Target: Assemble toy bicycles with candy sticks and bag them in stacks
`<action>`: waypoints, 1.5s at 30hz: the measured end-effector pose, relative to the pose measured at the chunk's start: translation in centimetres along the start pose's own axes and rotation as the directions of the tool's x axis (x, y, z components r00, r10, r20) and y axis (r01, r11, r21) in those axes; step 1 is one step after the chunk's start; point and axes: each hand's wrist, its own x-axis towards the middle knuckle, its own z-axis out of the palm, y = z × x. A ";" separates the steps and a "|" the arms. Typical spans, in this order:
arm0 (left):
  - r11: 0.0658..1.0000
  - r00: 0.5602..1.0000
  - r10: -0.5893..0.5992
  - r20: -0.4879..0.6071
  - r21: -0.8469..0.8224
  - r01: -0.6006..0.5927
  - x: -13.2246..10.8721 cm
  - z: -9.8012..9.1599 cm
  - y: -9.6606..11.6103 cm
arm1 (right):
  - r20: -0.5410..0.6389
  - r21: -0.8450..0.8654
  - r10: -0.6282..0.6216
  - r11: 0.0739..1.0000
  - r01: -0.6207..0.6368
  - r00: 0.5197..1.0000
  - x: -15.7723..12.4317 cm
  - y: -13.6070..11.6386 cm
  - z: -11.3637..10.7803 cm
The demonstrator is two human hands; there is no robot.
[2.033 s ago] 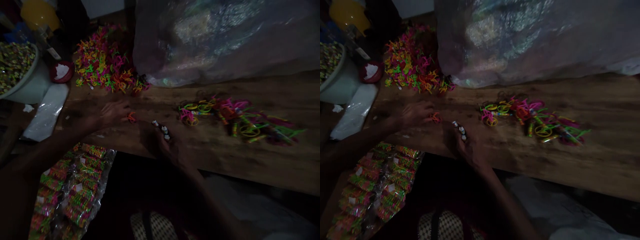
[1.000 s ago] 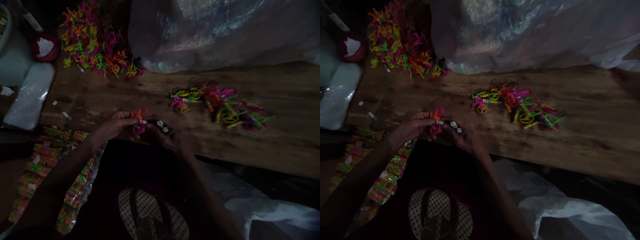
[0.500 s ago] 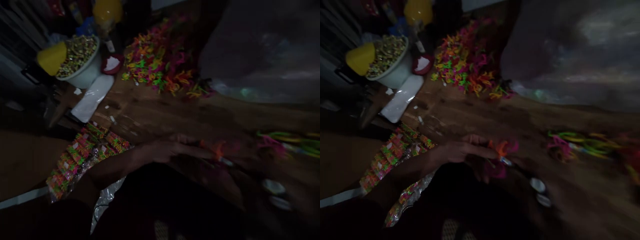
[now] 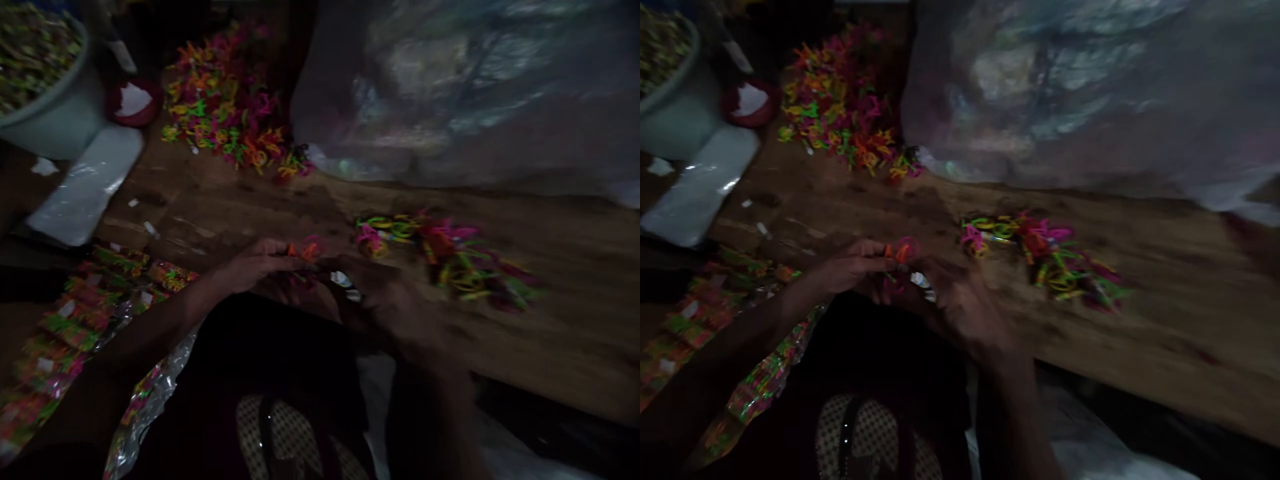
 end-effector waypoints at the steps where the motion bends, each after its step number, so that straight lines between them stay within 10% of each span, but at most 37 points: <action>1: 1.000 1.000 0.014 0.013 0.009 -0.015 0.4 -0.2 -0.2 | 0.017 -0.058 -0.012 0.998 0.013 1.000 0.0 0.1 -0.3; 16: 0.927 0.977 0.108 -0.184 0.373 -0.032 4.4 -1.8 1.7 | -0.133 -0.335 -0.055 0.942 0.007 0.990 -0.2 5.9 2.1; 19: 0.610 0.780 0.528 -0.335 0.789 -0.074 5.3 -3.0 4.6 | -0.259 -0.480 -0.012 0.869 -0.118 0.966 -0.4 6.3 2.2; 22: 0.142 0.545 0.819 -0.178 0.984 0.108 6.9 -4.8 7.3 | -0.402 -0.595 0.034 0.750 -0.289 0.915 -0.5 5.9 2.6; 27: -0.170 0.670 0.741 -0.040 0.954 0.246 9.5 -6.0 6.3 | -0.427 -0.654 -0.006 0.693 -0.304 0.904 -0.1 5.1 3.0; 35: -0.142 0.651 0.755 0.084 0.989 0.038 4.9 -5.3 0.5 | -0.355 -0.628 -0.170 0.772 -0.100 0.919 0.1 6.4 4.4; 38: -0.064 0.539 0.837 -0.092 0.963 0.263 0.4 -8.3 0.7 | -0.363 -0.601 -0.236 0.799 -0.033 0.901 0.3 6.7 5.7; 42: 0.131 0.227 0.885 -0.406 0.687 0.715 -7.9 -14.8 1.9 | -0.400 -0.589 -0.252 0.808 -0.036 0.881 0.7 6.6 6.8; 45: 0.186 0.186 0.867 -0.463 0.645 0.741 -11.5 -19.6 2.2 | -0.335 -0.612 -0.219 0.790 -0.035 0.917 0.7 5.8 6.6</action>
